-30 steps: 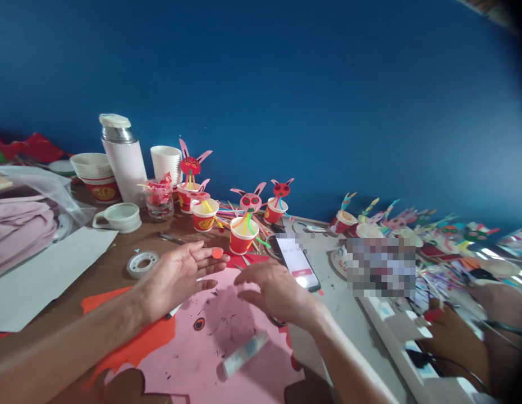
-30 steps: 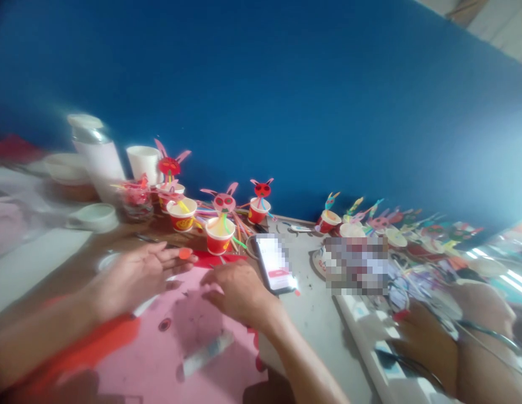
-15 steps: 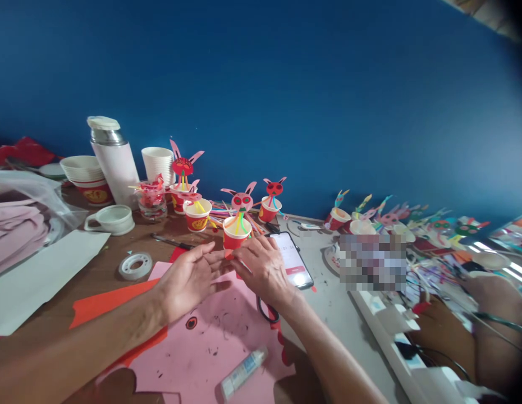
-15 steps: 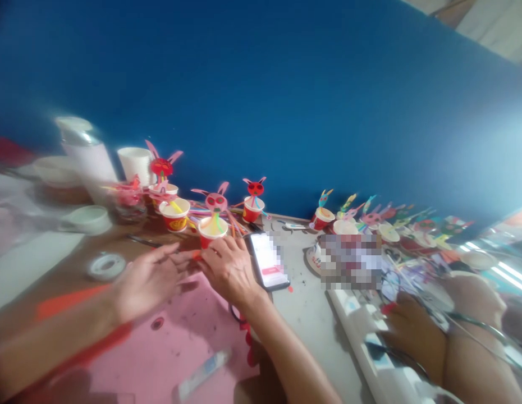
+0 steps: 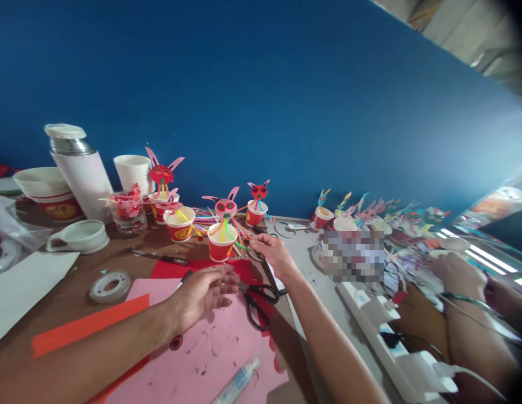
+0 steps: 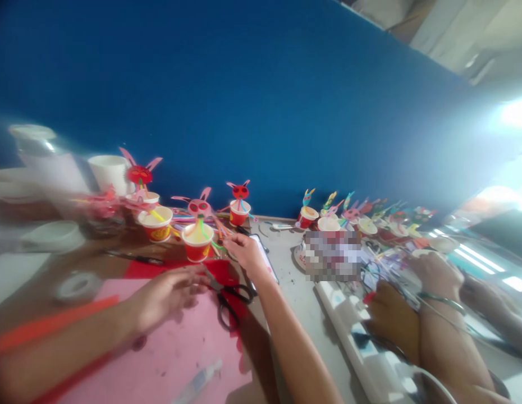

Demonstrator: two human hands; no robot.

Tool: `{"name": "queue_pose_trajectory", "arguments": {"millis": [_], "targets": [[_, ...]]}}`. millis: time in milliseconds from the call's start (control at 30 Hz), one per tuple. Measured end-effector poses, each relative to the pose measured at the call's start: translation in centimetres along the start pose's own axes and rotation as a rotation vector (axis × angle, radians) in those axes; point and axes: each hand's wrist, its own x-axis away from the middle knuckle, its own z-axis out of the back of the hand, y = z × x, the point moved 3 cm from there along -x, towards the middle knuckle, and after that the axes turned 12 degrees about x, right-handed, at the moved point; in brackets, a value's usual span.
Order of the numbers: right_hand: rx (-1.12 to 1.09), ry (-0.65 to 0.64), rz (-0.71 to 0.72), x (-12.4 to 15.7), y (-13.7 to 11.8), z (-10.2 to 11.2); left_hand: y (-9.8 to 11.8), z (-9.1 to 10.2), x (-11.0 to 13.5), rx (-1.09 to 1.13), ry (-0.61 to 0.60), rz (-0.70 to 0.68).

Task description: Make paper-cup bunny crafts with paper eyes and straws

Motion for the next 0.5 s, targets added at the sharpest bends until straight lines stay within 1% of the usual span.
{"name": "queue_pose_trajectory", "arguments": {"millis": [100,200,333,500], "targets": [[-0.046,-0.017,-0.037,-0.7,1.6,0.1,-0.8,-1.0,-2.2,0.062,0.019,-0.034],[-0.07,-0.021,-0.058,-1.0,2.1,0.0,-1.4,-2.2,-3.8,0.097,0.004,-0.067],[-0.091,-0.028,-0.061,-1.1,2.2,0.2,-1.6,-3.3,-4.8,0.119,-0.03,-0.064],[-0.092,-0.03,-0.063,-1.0,2.3,0.7,-1.1,-3.7,-5.9,0.118,-0.035,-0.036]]}}
